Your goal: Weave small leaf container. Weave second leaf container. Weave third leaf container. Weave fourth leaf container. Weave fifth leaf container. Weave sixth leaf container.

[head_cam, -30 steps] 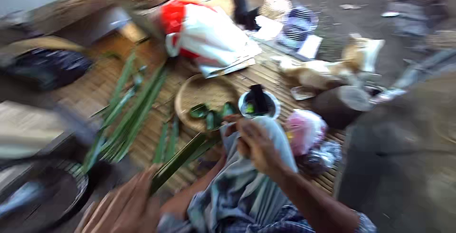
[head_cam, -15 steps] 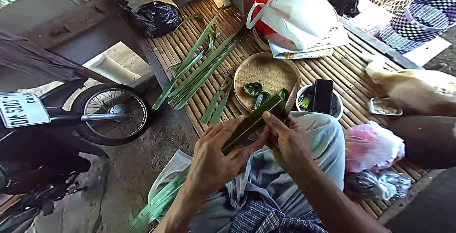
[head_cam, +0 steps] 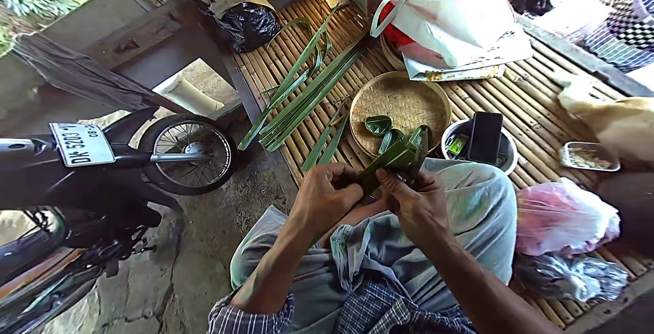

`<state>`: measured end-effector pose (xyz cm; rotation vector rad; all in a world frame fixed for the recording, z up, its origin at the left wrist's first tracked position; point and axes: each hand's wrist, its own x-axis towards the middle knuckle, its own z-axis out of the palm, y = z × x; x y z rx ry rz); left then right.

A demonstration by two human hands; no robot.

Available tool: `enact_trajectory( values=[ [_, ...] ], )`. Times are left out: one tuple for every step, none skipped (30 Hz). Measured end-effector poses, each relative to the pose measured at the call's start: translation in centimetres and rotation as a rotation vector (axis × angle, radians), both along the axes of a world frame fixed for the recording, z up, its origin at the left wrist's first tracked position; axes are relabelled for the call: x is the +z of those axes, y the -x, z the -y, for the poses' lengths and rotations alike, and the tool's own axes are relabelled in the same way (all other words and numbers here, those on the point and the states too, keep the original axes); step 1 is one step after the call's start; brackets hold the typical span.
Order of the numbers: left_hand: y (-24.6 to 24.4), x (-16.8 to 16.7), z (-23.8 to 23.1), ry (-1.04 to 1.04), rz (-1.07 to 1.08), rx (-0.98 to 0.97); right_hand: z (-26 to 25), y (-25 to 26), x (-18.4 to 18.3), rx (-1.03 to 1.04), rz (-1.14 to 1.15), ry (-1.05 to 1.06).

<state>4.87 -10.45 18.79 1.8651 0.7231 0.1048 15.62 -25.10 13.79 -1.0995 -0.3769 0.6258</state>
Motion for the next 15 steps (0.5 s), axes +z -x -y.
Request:
enact_trajectory(
  values=[
    [-0.1, -0.4, -0.1, -0.031, -0.027, 0.010, 0.1, 0.3, -0.3, -0.003, 0.105, 0.011],
    [-0.2, -0.8, -0.3, -0.060, -0.051, 0.015, 0.3, 0.6, -0.8, -0.010, 0.257, 0.030],
    [-0.3, -1.2, -0.4, -0.083, -0.064, 0.018, 0.5, 1.0, -1.5, -0.019, 0.454, 0.050],
    [-0.4, -1.5, -0.5, -0.109, -0.067, 0.016, 0.6, 1.2, -2.2, -0.026, 0.639, 0.042],
    [-0.5, -1.7, -0.6, -0.158, -0.071, 0.013, 0.5, 1.3, -3.1, -0.039, 0.760, 0.009],
    [-0.4, -1.8, -0.5, -0.236, -0.078, 0.021, 0.4, 1.2, -3.8, -0.055, 0.809, -0.008],
    [-0.1, -2.0, -0.1, -0.368, -0.076, 0.043, 0.3, 1.0, -4.3, -0.074, 0.796, 0.000],
    [0.4, -2.1, 0.5, -0.532, -0.055, 0.062, 0.3, 0.7, -4.5, -0.102, 0.735, 0.033],
    [0.9, -2.1, 1.3, -0.669, -0.003, 0.075, 0.2, 0.2, -4.5, -0.134, 0.655, 0.079],
    [1.4, -2.3, 2.4, -0.749, 0.095, 0.095, 0.2, -0.2, -4.4, -0.174, 0.586, 0.130],
    [2.0, -2.6, 3.7, -0.758, 0.223, 0.119, 0.1, -0.6, -4.3, -0.204, 0.528, 0.166],
    [2.4, -3.1, 5.3, -0.672, 0.326, 0.125, 0.1, -1.0, -4.2, -0.230, 0.498, 0.198],
    [2.9, -4.0, 7.1, -0.467, 0.368, 0.109, -0.1, -1.3, -4.2, -0.256, 0.500, 0.221],
    [3.2, -5.0, 8.7, -0.158, 0.360, 0.096, -0.2, -1.5, -4.2, -0.282, 0.528, 0.239],
    [3.2, -6.3, 9.7, 0.233, 0.346, 0.109, -0.4, -1.6, -4.3, -0.302, 0.576, 0.251]
  ],
)
